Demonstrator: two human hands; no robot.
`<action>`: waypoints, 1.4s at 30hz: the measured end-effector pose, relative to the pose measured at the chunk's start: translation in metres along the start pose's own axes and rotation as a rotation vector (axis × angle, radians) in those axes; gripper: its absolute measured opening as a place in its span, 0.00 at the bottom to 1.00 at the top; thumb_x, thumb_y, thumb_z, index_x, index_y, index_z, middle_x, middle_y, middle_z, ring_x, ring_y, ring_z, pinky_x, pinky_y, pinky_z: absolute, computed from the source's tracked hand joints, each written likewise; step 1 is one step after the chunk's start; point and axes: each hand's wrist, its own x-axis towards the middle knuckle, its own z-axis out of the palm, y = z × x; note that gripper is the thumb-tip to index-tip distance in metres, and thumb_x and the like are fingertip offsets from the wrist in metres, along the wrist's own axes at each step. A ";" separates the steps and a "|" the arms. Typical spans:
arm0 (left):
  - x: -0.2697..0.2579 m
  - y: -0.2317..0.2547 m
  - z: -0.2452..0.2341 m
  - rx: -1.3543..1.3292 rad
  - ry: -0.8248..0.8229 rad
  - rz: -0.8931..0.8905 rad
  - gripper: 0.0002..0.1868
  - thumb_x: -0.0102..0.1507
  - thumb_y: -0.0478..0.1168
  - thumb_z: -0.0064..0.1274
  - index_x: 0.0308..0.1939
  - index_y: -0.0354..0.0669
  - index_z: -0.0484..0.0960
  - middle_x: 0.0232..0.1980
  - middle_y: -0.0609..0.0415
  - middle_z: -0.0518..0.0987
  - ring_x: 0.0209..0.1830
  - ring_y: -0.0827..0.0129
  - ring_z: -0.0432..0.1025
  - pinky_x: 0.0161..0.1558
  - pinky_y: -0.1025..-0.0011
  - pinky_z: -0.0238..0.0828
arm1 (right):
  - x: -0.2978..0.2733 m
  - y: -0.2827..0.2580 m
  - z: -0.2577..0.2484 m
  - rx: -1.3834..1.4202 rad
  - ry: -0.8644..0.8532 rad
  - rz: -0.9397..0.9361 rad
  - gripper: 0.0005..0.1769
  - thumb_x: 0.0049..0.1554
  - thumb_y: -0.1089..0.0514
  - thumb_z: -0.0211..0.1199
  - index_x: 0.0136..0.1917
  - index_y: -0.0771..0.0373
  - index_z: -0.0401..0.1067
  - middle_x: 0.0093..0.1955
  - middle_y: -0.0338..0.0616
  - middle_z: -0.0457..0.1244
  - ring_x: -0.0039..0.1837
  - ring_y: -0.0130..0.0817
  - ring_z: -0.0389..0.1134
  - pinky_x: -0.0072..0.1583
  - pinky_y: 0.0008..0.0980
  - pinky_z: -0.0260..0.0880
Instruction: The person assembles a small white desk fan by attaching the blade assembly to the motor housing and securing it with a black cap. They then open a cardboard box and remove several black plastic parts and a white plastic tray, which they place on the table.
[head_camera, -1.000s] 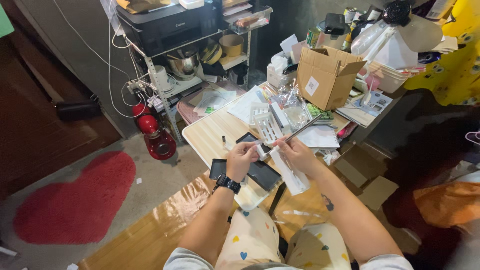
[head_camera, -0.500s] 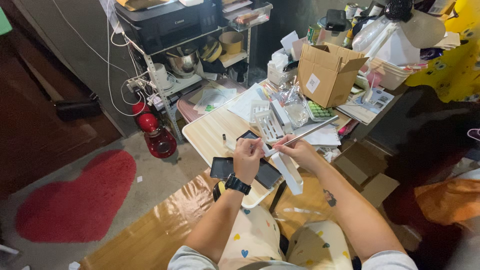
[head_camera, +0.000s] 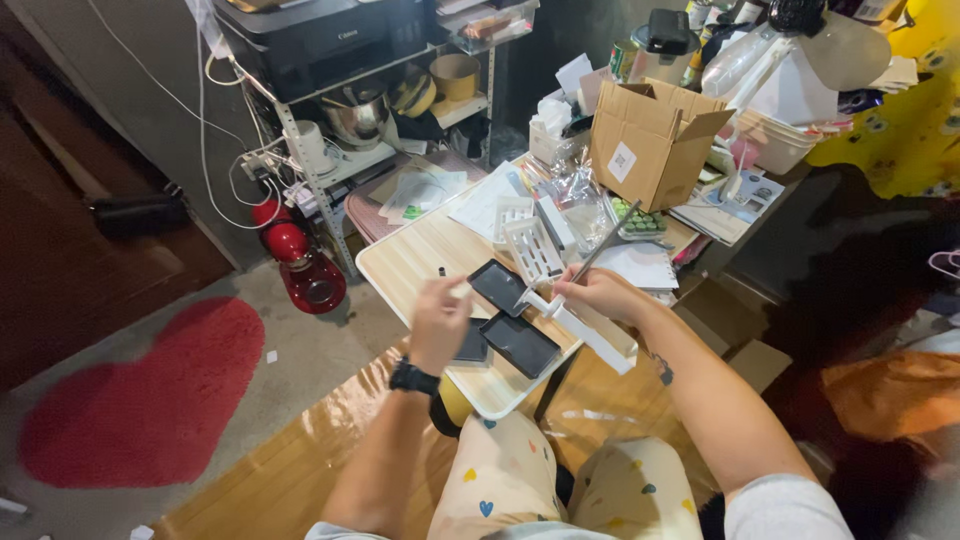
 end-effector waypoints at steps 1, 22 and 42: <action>0.002 -0.007 -0.008 0.038 0.045 -0.006 0.13 0.64 0.39 0.57 0.53 0.43 0.83 0.50 0.48 0.77 0.38 0.67 0.79 0.39 0.72 0.79 | 0.005 0.001 -0.001 0.035 -0.035 -0.017 0.15 0.62 0.47 0.60 0.48 0.60 0.75 0.46 0.37 0.70 0.52 0.24 0.67 0.56 0.27 0.66; 0.031 -0.073 -0.012 0.489 0.054 0.036 0.14 0.59 0.49 0.63 0.44 0.48 0.85 0.46 0.51 0.82 0.48 0.54 0.76 0.50 0.57 0.72 | 0.050 0.006 0.027 -0.002 -0.043 -0.106 0.08 0.57 0.59 0.63 0.50 0.63 0.73 0.43 0.39 0.68 0.48 0.27 0.70 0.52 0.30 0.71; 0.059 0.008 0.096 -0.129 0.155 0.103 0.07 0.64 0.39 0.59 0.38 0.37 0.79 0.34 0.48 0.78 0.29 0.60 0.75 0.32 0.67 0.72 | 0.056 -0.012 0.029 0.266 0.190 -0.137 0.14 0.66 0.50 0.53 0.56 0.63 0.65 0.42 0.41 0.67 0.42 0.26 0.69 0.43 0.29 0.68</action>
